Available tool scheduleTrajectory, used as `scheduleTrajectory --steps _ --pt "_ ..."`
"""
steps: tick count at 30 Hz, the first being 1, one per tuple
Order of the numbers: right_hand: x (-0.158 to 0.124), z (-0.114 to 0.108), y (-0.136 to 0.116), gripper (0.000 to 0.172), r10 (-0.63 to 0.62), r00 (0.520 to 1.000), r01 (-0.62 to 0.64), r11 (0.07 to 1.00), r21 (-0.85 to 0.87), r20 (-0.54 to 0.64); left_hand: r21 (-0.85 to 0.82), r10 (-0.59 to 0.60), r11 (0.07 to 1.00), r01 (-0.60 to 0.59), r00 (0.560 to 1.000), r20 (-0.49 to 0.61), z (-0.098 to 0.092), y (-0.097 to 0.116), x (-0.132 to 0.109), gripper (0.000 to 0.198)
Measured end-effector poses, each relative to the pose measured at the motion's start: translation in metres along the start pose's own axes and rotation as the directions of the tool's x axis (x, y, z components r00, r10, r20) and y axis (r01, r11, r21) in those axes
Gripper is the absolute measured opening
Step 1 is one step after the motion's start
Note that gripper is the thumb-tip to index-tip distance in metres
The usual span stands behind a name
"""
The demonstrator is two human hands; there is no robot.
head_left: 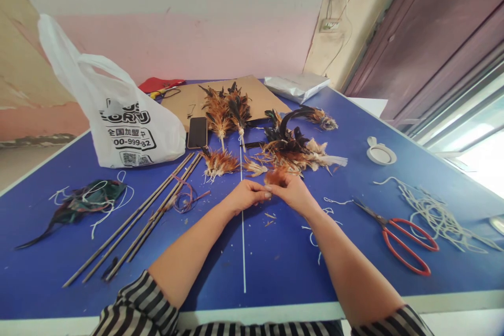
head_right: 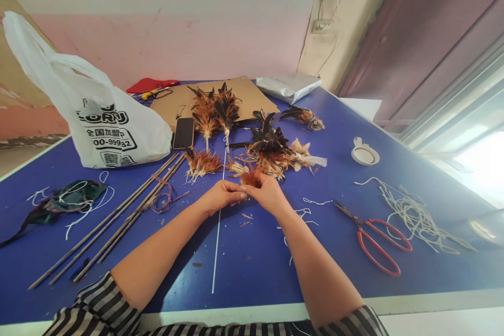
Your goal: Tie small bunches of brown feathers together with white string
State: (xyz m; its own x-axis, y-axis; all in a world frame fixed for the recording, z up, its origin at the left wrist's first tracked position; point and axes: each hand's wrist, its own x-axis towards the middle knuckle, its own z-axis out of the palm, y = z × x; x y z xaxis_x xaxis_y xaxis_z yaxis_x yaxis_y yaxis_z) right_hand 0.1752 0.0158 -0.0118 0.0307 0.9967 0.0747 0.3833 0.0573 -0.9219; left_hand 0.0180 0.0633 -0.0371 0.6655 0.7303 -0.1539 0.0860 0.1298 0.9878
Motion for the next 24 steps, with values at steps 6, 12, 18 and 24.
scheduleTrajectory --steps 6,12,18,24 --pt "-0.0008 -0.0027 0.0003 0.040 -0.175 0.981 0.148 0.956 -0.255 -0.087 -0.482 -0.151 0.868 0.122 0.988 -0.022 -0.0091 0.0029 0.0035 0.024" --pt "-0.0037 0.0028 -0.0037 0.030 -0.324 0.946 0.270 0.798 -0.539 -0.006 -0.525 -0.163 0.834 0.169 0.985 0.059 -0.0046 0.0058 0.0008 0.021" --pt "-0.0032 0.0033 -0.0030 0.024 -0.281 0.959 0.212 0.808 -0.550 -0.044 -0.480 -0.177 0.857 0.187 0.982 0.067 -0.0024 0.0064 -0.0008 0.023" --pt "-0.0038 0.0040 0.0002 0.025 -0.212 0.976 0.169 0.874 -0.456 -0.045 -0.474 -0.162 0.865 0.162 0.986 0.042 -0.0053 0.0034 0.0014 0.023"
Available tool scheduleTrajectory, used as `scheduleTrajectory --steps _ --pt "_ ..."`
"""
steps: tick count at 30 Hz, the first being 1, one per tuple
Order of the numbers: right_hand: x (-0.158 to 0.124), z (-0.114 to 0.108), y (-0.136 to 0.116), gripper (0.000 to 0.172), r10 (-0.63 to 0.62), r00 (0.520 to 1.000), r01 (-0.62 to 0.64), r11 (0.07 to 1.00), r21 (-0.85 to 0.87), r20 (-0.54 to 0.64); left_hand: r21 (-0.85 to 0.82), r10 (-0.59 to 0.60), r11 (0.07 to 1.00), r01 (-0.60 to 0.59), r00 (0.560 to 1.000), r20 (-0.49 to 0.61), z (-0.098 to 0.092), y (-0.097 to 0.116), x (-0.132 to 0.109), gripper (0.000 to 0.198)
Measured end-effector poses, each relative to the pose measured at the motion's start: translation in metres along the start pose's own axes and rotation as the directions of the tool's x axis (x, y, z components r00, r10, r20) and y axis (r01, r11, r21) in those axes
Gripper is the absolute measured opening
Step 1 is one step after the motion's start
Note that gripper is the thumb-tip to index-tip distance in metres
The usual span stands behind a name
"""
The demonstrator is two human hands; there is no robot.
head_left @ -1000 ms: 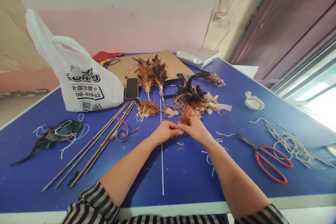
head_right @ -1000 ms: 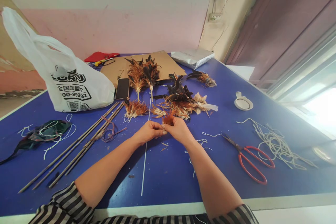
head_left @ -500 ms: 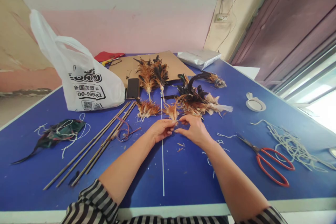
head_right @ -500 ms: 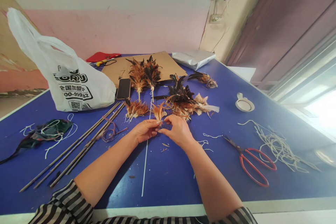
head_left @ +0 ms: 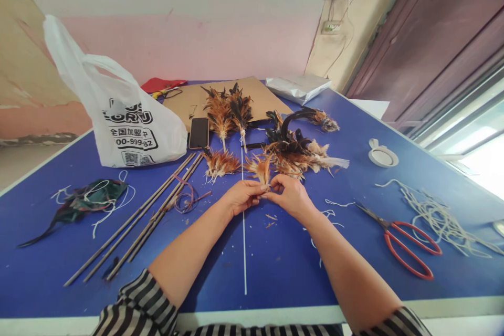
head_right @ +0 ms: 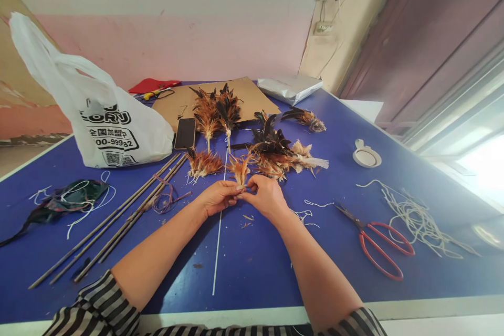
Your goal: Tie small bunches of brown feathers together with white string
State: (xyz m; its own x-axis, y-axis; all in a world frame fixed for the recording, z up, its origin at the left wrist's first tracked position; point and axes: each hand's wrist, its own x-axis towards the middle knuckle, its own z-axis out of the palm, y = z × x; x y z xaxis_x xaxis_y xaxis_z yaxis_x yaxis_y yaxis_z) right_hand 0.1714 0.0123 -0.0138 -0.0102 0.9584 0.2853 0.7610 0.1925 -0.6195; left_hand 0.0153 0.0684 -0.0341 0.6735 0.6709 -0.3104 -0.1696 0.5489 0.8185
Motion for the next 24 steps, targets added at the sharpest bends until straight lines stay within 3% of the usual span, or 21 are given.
scheduleTrajectory --steps 6,9,12,15,18,21,24 --pt "0.000 -0.001 0.002 0.017 0.030 0.995 -0.042 0.992 0.123 0.098 -0.077 0.060 0.995 -0.063 0.997 -0.043 -0.006 0.003 0.003 0.021" --pt "0.002 -0.001 0.004 0.015 0.043 0.997 -0.052 0.988 0.148 0.069 -0.073 0.111 0.991 -0.116 0.991 -0.072 -0.012 0.005 0.006 0.020" --pt "0.004 -0.002 0.012 0.016 0.086 0.996 -0.085 0.991 0.106 0.001 -0.092 0.188 0.974 -0.205 0.968 -0.167 -0.023 0.009 0.010 0.020" --pt "0.007 -0.005 0.020 0.016 0.109 0.992 -0.109 0.994 0.006 -0.070 -0.157 0.249 0.944 -0.290 0.939 -0.237 -0.035 0.012 0.014 0.019" --pt "0.015 -0.009 0.020 0.016 0.036 0.996 -0.048 0.987 -0.154 -0.086 -0.211 0.292 0.916 -0.342 0.927 -0.235 -0.042 0.013 0.017 0.018" --pt "0.027 -0.009 0.010 0.019 -0.087 0.996 0.086 0.919 -0.385 0.015 -0.235 0.316 0.903 -0.360 0.926 -0.205 -0.045 0.012 0.019 0.019" --pt "0.040 -0.002 -0.002 0.021 -0.092 0.986 0.158 0.797 -0.584 0.141 -0.258 0.334 0.891 -0.372 0.925 -0.180 -0.046 0.011 0.020 0.020"
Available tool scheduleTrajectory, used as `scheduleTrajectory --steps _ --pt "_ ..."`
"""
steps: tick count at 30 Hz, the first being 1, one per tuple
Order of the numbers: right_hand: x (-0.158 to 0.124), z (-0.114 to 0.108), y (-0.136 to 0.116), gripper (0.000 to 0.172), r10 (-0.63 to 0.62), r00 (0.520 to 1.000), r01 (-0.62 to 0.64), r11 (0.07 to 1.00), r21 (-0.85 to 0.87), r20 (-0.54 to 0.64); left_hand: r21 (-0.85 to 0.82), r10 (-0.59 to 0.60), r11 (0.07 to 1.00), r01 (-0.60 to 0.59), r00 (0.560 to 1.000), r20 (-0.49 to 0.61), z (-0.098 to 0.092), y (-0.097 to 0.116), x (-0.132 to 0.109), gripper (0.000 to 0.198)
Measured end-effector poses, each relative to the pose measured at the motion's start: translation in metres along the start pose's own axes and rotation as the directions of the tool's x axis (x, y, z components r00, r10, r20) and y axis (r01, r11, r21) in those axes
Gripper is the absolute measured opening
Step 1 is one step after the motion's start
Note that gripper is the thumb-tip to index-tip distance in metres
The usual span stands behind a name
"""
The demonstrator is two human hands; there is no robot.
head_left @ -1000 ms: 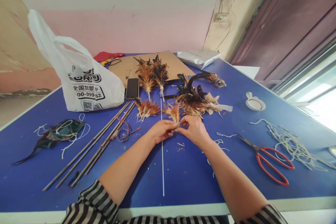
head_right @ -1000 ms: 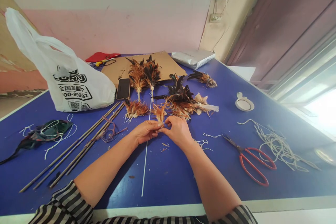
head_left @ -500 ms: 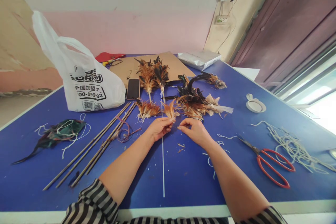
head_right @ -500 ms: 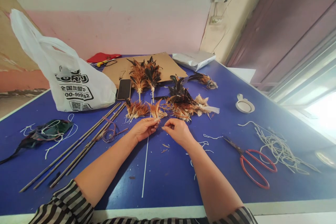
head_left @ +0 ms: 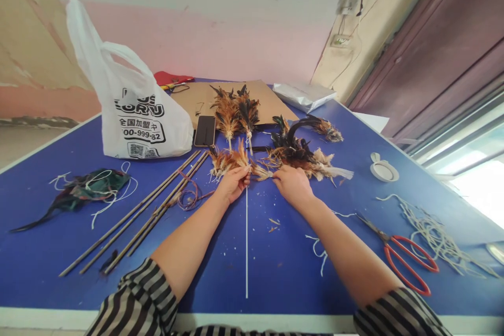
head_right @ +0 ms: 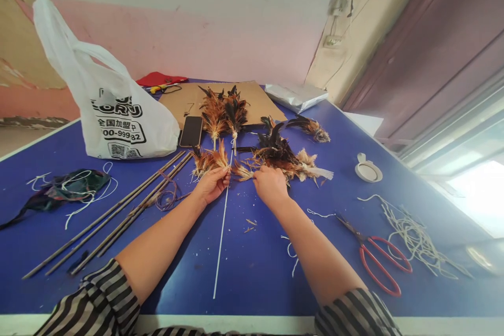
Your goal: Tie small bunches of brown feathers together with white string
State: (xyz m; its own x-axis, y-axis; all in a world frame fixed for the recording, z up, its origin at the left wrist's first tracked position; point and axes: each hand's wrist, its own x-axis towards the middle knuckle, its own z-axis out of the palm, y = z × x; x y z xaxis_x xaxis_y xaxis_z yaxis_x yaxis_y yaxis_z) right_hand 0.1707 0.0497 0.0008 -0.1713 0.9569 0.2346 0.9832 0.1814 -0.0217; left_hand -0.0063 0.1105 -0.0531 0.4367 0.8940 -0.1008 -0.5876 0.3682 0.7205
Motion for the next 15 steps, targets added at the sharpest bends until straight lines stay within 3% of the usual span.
scheduleTrajectory --steps 3,7,11,15 --pt "0.013 0.005 -0.012 0.022 -0.007 0.997 0.017 0.990 -0.137 0.073 -0.013 -0.006 1.000 0.006 1.000 0.003 -0.001 0.001 0.000 0.020" --pt "0.024 0.016 -0.017 0.026 0.052 0.992 -0.032 0.984 -0.177 0.112 -0.024 -0.002 1.000 0.001 1.000 -0.022 -0.001 0.001 0.000 0.019" --pt "0.022 0.020 -0.008 0.026 0.129 0.984 -0.110 0.983 -0.144 0.123 -0.010 0.001 1.000 -0.001 1.000 -0.031 0.000 0.000 0.000 0.017" --pt "0.014 0.014 0.003 0.022 0.244 0.961 -0.251 0.967 0.045 0.133 -0.033 -0.009 0.999 0.009 1.000 -0.004 -0.002 -0.001 0.001 0.014"
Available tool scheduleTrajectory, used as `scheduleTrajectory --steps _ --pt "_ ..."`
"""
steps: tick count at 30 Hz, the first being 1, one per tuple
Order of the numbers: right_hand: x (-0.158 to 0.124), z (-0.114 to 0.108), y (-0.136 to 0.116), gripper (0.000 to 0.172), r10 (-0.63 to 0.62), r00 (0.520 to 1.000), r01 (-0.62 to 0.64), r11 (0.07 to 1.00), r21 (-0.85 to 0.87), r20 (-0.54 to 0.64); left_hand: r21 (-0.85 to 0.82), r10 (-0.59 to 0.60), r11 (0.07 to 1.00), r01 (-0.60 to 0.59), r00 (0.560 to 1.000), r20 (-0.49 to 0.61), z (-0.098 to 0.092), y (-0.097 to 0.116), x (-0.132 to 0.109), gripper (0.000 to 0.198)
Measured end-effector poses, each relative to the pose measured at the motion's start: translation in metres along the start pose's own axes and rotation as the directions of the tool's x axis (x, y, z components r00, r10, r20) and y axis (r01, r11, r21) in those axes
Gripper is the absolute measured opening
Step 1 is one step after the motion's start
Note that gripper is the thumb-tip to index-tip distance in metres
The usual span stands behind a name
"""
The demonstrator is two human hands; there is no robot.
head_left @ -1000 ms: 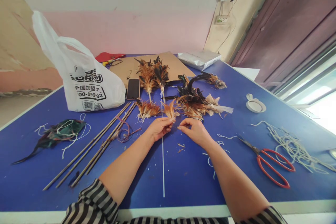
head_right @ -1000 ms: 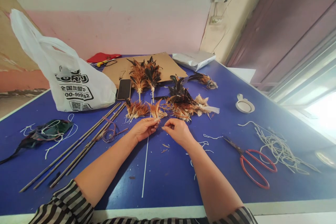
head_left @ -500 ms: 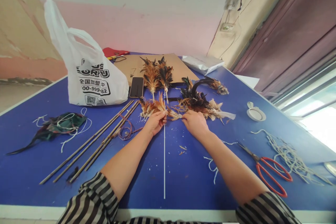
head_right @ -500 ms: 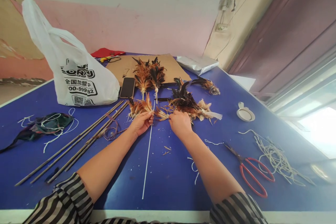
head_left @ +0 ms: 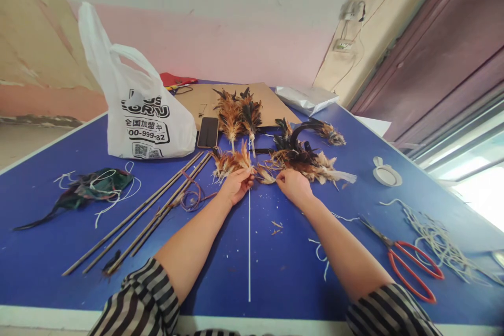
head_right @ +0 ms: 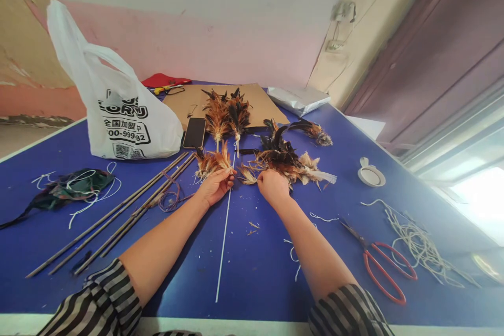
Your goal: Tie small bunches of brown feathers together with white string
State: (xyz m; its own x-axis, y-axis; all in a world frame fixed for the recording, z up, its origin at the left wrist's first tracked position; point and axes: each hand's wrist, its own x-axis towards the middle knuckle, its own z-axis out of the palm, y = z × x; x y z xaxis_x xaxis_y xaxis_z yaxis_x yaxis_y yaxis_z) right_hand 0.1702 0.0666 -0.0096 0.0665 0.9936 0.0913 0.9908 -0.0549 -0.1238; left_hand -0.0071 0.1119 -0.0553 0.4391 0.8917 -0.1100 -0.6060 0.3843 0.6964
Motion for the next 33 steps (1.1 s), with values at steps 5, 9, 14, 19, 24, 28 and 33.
scheduleTrajectory --steps 5,9,14,19,24,28,33 --pt "-0.001 -0.008 -0.002 0.028 0.014 1.000 -0.016 0.981 0.192 0.009 -0.021 -0.007 1.000 0.008 1.000 0.011 0.001 0.002 -0.001 0.010" --pt "0.004 -0.005 -0.009 0.024 -0.002 0.999 -0.002 0.995 0.100 0.035 -0.024 -0.056 0.998 0.058 0.996 0.074 0.008 0.001 -0.007 0.012" --pt "0.011 0.006 -0.008 0.022 0.036 0.997 -0.035 0.999 -0.011 0.064 -0.036 -0.184 0.981 0.190 0.975 0.120 0.015 -0.006 -0.009 0.015" --pt "0.012 0.010 0.012 0.019 0.093 0.996 -0.092 0.946 0.310 0.009 -0.036 -0.212 0.976 0.214 0.976 0.054 0.018 -0.008 -0.007 0.013" --pt "0.006 0.007 0.034 0.017 0.221 0.974 -0.191 0.677 0.710 0.052 -0.025 -0.213 0.977 0.214 0.977 0.035 0.021 -0.007 -0.009 0.011" --pt "-0.001 0.004 0.041 0.023 0.158 0.956 -0.274 0.173 0.946 0.248 -0.021 -0.178 0.983 0.180 0.981 0.076 0.020 -0.009 -0.009 0.012" --pt "-0.007 0.009 0.035 0.026 -0.016 0.950 -0.306 -0.248 0.919 0.312 0.023 -0.127 0.992 0.126 0.990 0.056 0.024 -0.010 -0.011 0.013"
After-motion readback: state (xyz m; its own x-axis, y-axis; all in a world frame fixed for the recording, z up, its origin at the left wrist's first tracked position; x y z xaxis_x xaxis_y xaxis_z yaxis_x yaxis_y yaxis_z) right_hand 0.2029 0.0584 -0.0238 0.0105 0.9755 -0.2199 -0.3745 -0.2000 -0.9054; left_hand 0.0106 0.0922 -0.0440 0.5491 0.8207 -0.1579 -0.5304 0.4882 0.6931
